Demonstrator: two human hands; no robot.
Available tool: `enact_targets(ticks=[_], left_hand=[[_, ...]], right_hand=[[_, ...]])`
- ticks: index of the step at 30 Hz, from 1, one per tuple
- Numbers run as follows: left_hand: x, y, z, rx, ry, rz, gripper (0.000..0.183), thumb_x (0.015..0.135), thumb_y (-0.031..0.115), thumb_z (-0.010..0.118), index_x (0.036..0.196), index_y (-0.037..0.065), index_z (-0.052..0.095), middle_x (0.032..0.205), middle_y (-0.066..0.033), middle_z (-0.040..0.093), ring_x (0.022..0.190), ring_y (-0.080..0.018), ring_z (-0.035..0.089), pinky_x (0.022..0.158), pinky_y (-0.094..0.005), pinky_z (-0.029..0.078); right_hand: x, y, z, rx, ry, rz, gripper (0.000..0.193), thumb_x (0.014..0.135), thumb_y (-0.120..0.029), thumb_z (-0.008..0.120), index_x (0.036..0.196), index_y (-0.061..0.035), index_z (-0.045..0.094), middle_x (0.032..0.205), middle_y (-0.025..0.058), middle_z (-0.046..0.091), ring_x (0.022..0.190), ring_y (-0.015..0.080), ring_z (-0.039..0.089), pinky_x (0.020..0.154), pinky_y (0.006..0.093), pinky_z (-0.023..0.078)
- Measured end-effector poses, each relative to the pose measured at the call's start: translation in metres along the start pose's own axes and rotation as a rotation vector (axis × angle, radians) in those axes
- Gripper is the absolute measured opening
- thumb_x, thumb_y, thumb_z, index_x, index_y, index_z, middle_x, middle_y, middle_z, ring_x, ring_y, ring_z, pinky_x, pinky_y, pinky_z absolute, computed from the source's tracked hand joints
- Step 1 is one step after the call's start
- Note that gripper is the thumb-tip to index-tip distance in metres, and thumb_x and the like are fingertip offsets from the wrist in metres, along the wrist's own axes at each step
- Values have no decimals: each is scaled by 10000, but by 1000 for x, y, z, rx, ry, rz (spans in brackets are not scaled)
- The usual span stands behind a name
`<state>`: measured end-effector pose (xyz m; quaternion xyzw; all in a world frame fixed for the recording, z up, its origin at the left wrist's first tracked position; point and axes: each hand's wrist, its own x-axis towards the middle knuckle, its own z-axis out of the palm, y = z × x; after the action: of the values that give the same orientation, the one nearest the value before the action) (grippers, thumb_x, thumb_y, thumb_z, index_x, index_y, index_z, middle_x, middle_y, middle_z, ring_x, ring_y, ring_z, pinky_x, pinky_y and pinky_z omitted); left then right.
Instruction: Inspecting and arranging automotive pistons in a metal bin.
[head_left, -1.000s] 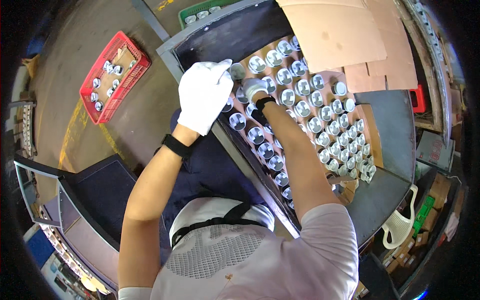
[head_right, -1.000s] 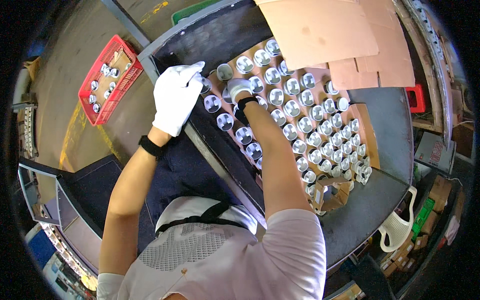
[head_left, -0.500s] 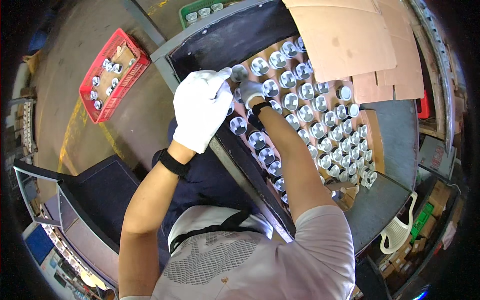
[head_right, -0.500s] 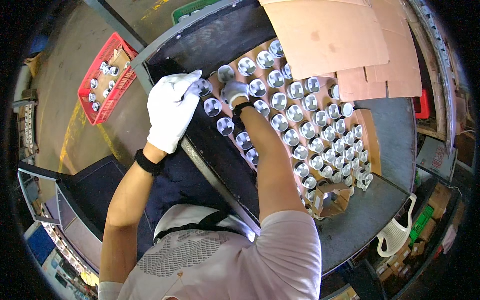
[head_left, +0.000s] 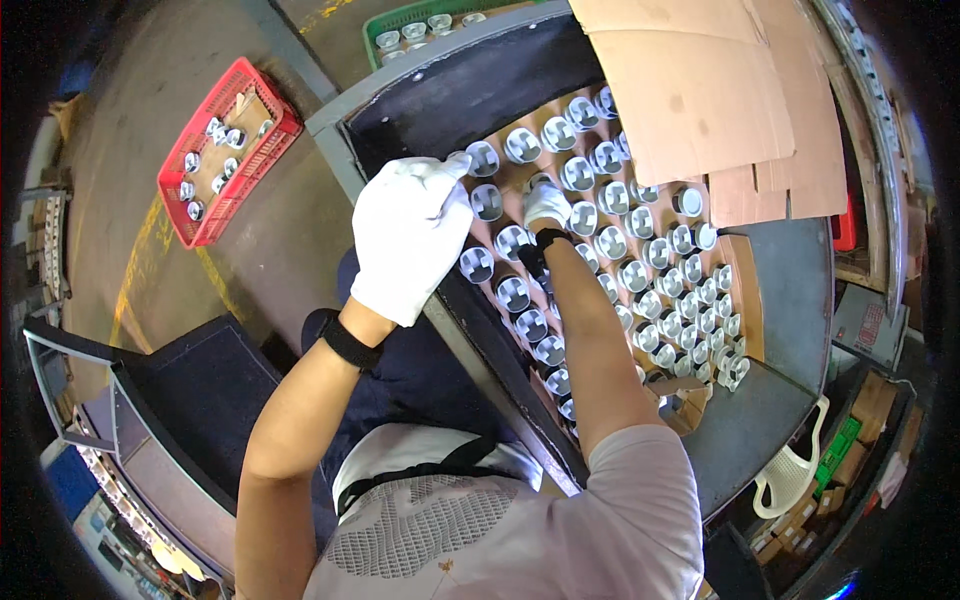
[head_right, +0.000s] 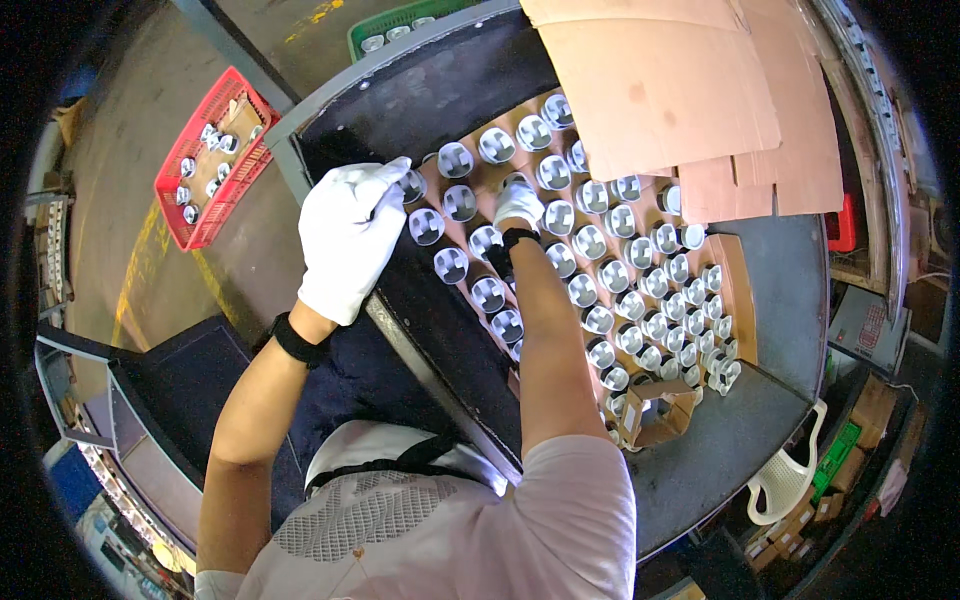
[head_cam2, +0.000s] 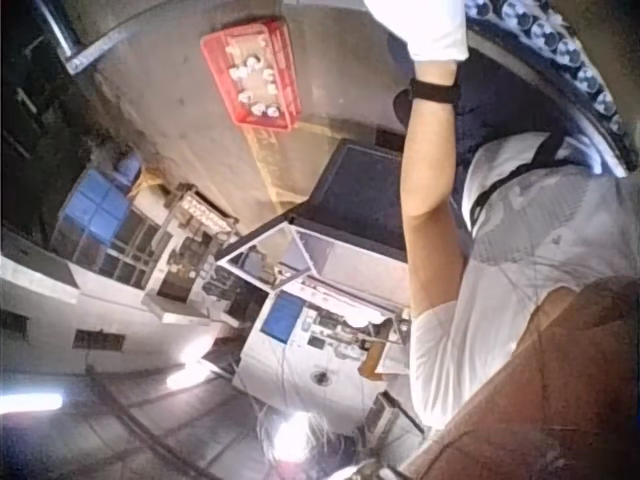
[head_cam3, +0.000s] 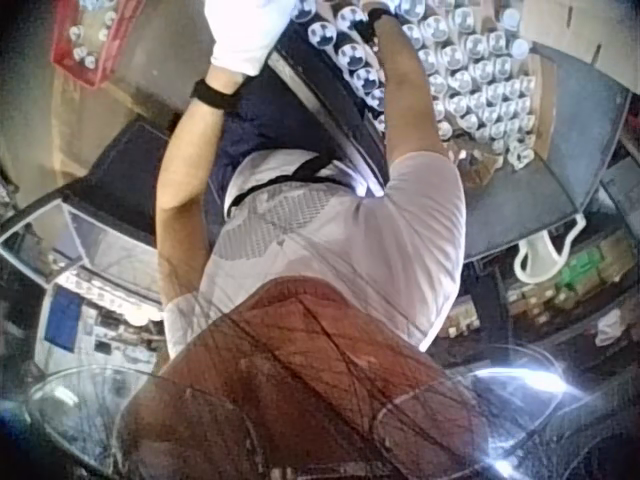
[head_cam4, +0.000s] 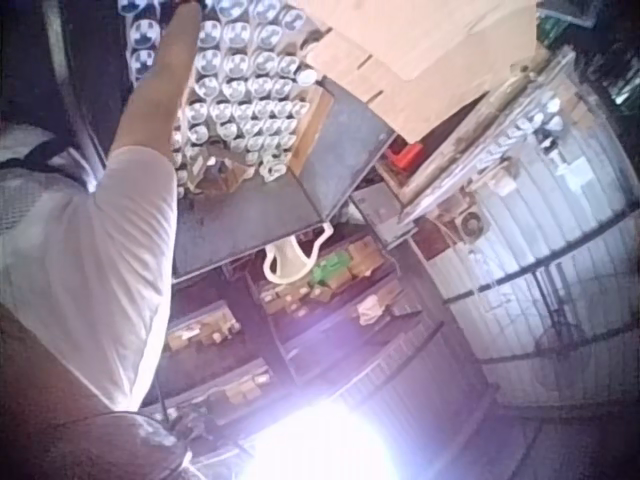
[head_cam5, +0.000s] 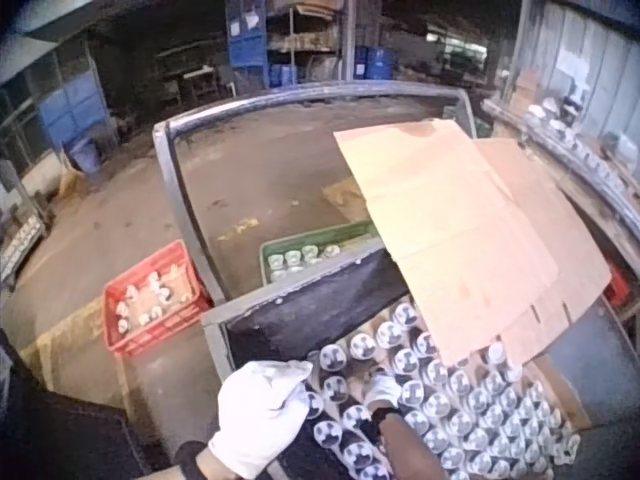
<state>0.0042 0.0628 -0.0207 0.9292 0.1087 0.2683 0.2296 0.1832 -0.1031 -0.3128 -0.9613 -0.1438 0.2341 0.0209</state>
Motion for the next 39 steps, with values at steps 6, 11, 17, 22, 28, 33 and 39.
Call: enact_targets(ticks=[6, 11, 17, 22, 28, 33, 39], left_hand=[[1, 4, -2, -6, -30, -46, 240, 804, 83, 639, 1025, 90, 733, 894, -84, 709, 865, -276, 661, 796, -370, 528], [-5, -2, -1, 4, 10, -4, 240, 817, 140, 627, 1024, 82, 734, 882, -99, 686, 857, -286, 634, 783, -394, 513], [-9, -5, 4, 35, 43, 54, 266, 834, 185, 609, 1052, 87, 725, 886, -110, 669, 874, -291, 619, 795, -401, 507], [-8, -9, 5, 59, 37, 85, 261, 860, 202, 592, 1055, 93, 728, 899, -122, 674, 888, -299, 623, 823, -412, 501], [-8, 14, 3, -181, 12, -18, 265, 895, 204, 540, 1014, 57, 725, 975, -145, 696, 905, -319, 632, 852, -430, 489], [-28, 67, 34, -720, -164, -77, 373, 941, 228, 594, 1257, 32, 631, 1154, -150, 688, 1064, -262, 652, 941, -356, 501], [-48, 99, 47, -1204, -278, -291, 345, 933, 214, 635, 1221, 25, 619, 1124, -80, 688, 1061, -178, 645, 933, -322, 516]], right_hand=[[7, 16, -13, 144, 9, -61, 295, 861, -295, 649, 1114, -147, 683, 1108, 180, 697, 1036, 351, 675, 826, 446, 548], [-36, 53, -54, 961, -367, -80, 360, 931, -257, 629, 1137, 37, 645, 987, 93, 726, 774, 236, 651, 653, 315, 510], [-111, 79, -91, 1394, -251, -361, 270, 1010, -99, 506, 1232, -9, 630, 1042, 6, 665, 824, 78, 563, 686, 223, 478], [-158, 80, -138, 1172, -110, -530, 366, 899, -53, 613, 1263, -17, 607, 1093, 38, 674, 927, 111, 604, 777, 250, 512], [-203, 81, -176, 822, 171, -585, 395, 858, -79, 661, 1241, 4, 618, 1152, 86, 675, 1038, 172, 625, 893, 304, 517], [-230, 73, -193, 785, 142, -637, 410, 866, -38, 607, 1274, 3, 597, 1209, 103, 646, 1061, 191, 617, 906, 320, 513], [-247, 72, -177, 1059, 47, -603, 444, 883, -42, 598, 1323, 12, 568, 1287, 119, 620, 1152, 192, 583, 988, 318, 470]])
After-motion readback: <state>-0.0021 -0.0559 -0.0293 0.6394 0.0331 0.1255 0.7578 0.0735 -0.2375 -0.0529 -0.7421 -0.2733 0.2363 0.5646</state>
